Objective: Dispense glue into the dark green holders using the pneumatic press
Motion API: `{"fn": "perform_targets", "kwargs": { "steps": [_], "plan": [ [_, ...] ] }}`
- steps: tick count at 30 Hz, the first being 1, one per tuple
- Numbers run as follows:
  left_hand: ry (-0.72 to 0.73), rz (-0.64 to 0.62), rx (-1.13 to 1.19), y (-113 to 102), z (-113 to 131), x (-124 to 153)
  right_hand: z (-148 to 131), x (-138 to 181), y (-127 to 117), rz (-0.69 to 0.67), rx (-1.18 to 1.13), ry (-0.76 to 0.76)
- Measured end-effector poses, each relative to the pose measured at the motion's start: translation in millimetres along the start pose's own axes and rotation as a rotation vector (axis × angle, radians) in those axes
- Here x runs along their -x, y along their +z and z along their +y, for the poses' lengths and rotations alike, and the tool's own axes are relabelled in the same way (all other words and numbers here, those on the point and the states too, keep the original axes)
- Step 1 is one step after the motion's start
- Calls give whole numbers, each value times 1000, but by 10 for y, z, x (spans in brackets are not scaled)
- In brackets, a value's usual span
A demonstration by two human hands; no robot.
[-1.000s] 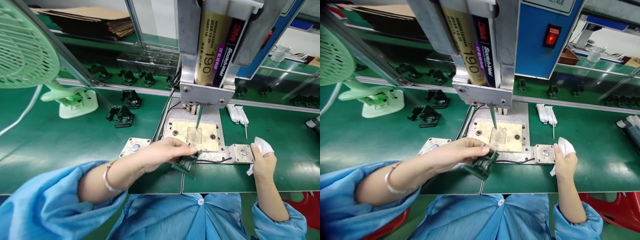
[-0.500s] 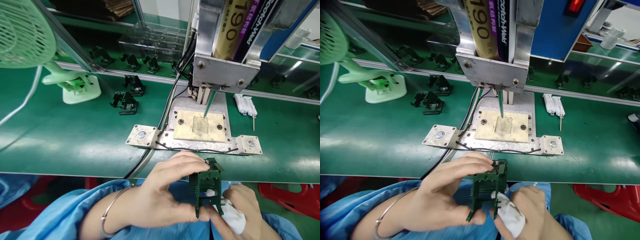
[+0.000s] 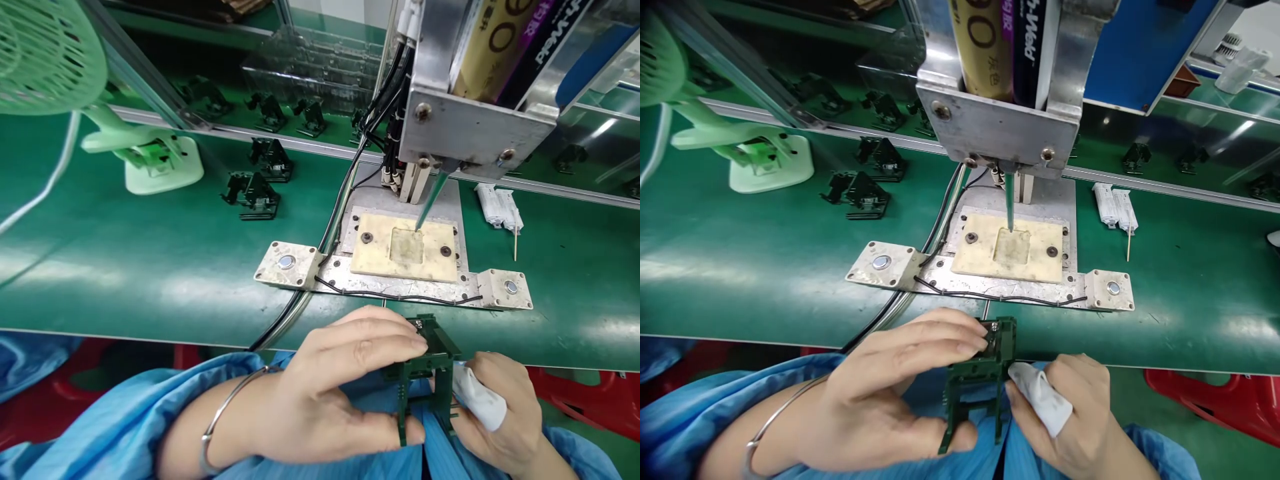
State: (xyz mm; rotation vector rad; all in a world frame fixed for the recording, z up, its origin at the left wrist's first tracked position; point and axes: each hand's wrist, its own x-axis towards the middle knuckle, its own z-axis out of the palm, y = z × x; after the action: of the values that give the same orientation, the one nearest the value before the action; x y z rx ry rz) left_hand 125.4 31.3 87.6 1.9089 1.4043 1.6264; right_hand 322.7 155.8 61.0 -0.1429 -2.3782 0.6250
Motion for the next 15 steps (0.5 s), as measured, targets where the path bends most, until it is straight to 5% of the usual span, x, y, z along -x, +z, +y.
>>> {"fn": "perform_targets", "kwargs": {
  "steps": [9,15],
  "plan": [
    [-82,14,-25,32,-52,-14,-121,-116,162,-54,5,-23],
    [-162,12,-71,-87,-110,75,295,64,88,15,132,67]
  ]
}}
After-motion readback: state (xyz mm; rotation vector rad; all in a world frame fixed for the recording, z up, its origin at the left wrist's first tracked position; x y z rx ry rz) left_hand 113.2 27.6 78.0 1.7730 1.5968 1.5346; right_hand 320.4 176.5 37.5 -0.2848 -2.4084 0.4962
